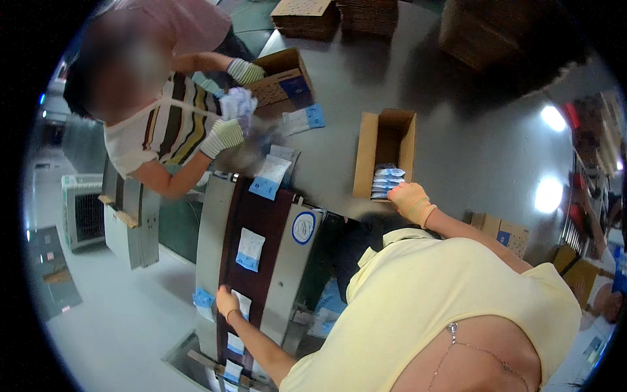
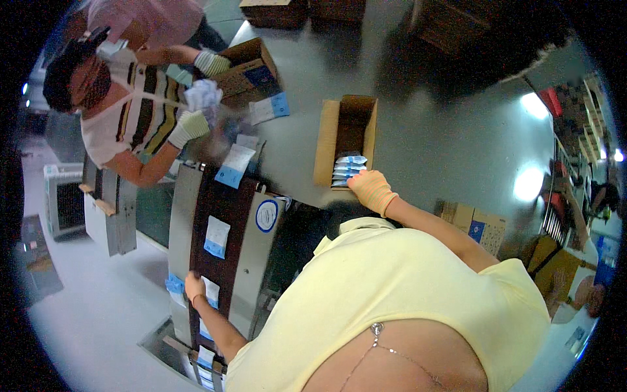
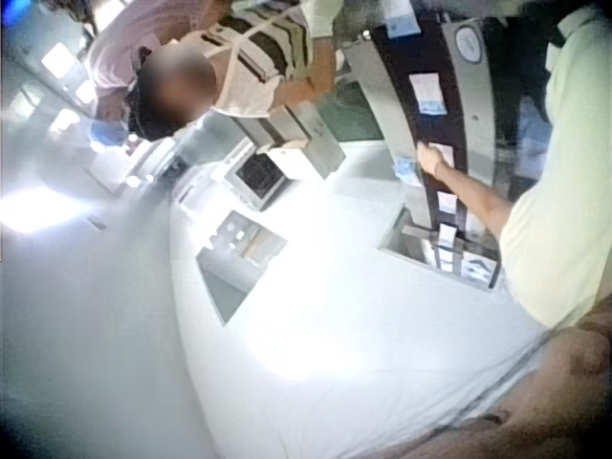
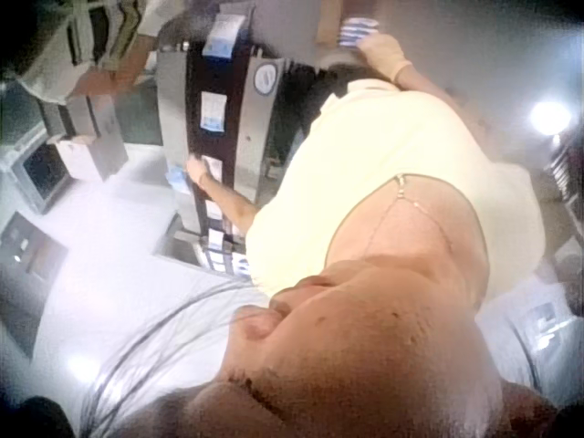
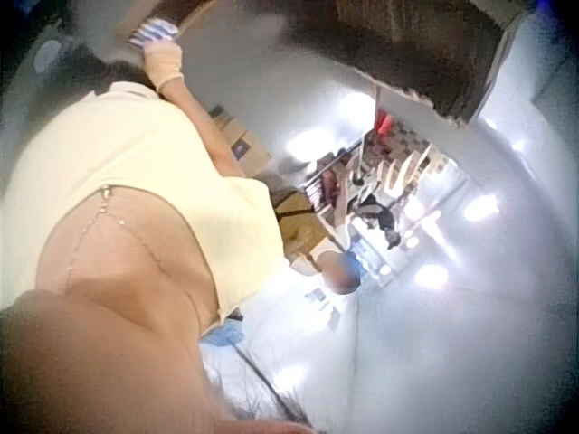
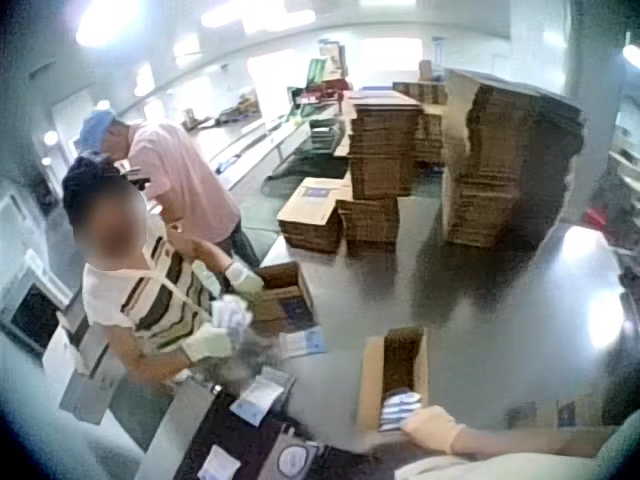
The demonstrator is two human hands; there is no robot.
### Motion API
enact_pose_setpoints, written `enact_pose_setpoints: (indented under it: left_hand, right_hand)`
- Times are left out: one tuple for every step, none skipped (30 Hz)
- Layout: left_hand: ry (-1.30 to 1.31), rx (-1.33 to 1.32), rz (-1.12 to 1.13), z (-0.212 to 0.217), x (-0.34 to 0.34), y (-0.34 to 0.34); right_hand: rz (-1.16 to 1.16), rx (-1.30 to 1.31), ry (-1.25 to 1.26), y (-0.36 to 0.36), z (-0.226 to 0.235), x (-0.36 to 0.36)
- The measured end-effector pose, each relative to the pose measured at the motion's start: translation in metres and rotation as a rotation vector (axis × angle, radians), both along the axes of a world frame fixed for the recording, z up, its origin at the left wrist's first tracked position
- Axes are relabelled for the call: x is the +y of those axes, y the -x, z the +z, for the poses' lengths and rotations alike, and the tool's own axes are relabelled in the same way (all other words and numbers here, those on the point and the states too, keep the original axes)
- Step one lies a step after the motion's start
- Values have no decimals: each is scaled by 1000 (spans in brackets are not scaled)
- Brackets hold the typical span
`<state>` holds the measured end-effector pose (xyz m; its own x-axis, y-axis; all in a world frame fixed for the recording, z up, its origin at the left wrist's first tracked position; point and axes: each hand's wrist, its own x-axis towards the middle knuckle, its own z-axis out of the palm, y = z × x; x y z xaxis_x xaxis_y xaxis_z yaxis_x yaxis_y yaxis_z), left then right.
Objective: The person repeatedly picks up small, individually wrapped items from a conveyor belt and places them into a cardboard box. The camera moves erratically, frequently losing sight of the hands and the packing process.
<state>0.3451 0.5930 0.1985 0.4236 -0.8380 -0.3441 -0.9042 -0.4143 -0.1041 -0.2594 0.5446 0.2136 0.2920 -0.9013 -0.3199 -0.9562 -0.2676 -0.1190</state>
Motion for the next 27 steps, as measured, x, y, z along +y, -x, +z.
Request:
enact_pose_setpoints:
  left_hand:
    - [-167, -79, 22, -9, 15, -29]
    - [-298, -77, 72, -3, 10, -18]
    - [-341, -77, 122, -10, 14, -24]
    - [-354, -47, 135, -7, 10, -12]
    - [-299, -77, 92, -11, 15, -3]
    - [-297, -124, 82, -6, 5, 20]
    - [-294, -171, 78, 2, -7, 36]
    - [-308, -149, 26, 0, -20, 38]
    - [-324, -127, -25, -2, -31, 39]
    - [-337, -107, -71, -4, -39, 40]
    - [-260, 39, -60, -10, -42, 34]
    - [-185, 185, -50, -21, -44, 26]
    - [-114, 334, -49, -19, -56, 31]
    - [23, 370, -162, -15, -62, 45]
    - [94, 494, -133, -18, -76, 51]
    - [165, 618, -95, -21, -85, 55]
    - [234, 743, -58, -24, -97, 59]
    - [275, 800, -75, -27, -116, 63]
    - [330, 872, -88, -23, -139, 77]
    - [382, 948, -110, -17, -167, 99]
    - [407, 987, -117, -18, -193, 112]
    - [431, 1027, -127, -21, -219, 129]
    - [353, 984, -180, -13, -246, 159]
    - [273, 941, -236, -6, -269, 190]
    - [117, 1003, -242, -22, -294, 196]
    - [82, 833, -287, -42, -307, 208]
    - [47, 665, -334, -61, -317, 221]
  right_hand:
    - [21, -5, -15, -1, 2, -1]
    - [15, 5, -32, 1, 3, -1]
    - [20, 4, -45, 2, 5, -3]
    - [8, 2, -55, 4, 7, -4]
    - [5, -7, -65, 3, 9, -5]
    - [-2, -11, -77, 2, 11, -6]
    - [-5, -3, -76, 2, 13, -6]
    - [-9, 5, -76, 2, 14, -6]
    - [-11, 14, -76, 2, 15, -6]
    - [-21, 4, -63, 3, 13, -4]
    - [-28, -13, -43, 3, 8, -3]
    - [-35, -30, -23, 4, 3, -2]
    - [-51, -46, -5, 3, 2, -1]
    - [-59, -36, -18, 3, 0, 0]
    - [-69, -27, -30, 3, -1, 0]
    - [-71, -19, -43, 2, 0, -1]
    - [-71, -34, -30, 1, 2, -2]
    - [-73, -48, -16, 1, 4, -2]
    - [-74, -58, -3, 2, 5, -2]
    - [-77, -57, -9, 4, 4, 0]
    - [-65, -59, -12, 4, 4, -1]
    - [-56, -61, -15, 4, 3, -1]
    - [-63, -63, -12, 5, 1, -1]
    - [-75, -64, -11, 7, 0, 1]
    - [-70, -68, -4, 6, 0, 1]
    - [-51, -73, 9, 4, -2, 1]
    - [-36, -76, 22, 3, -4, 1]
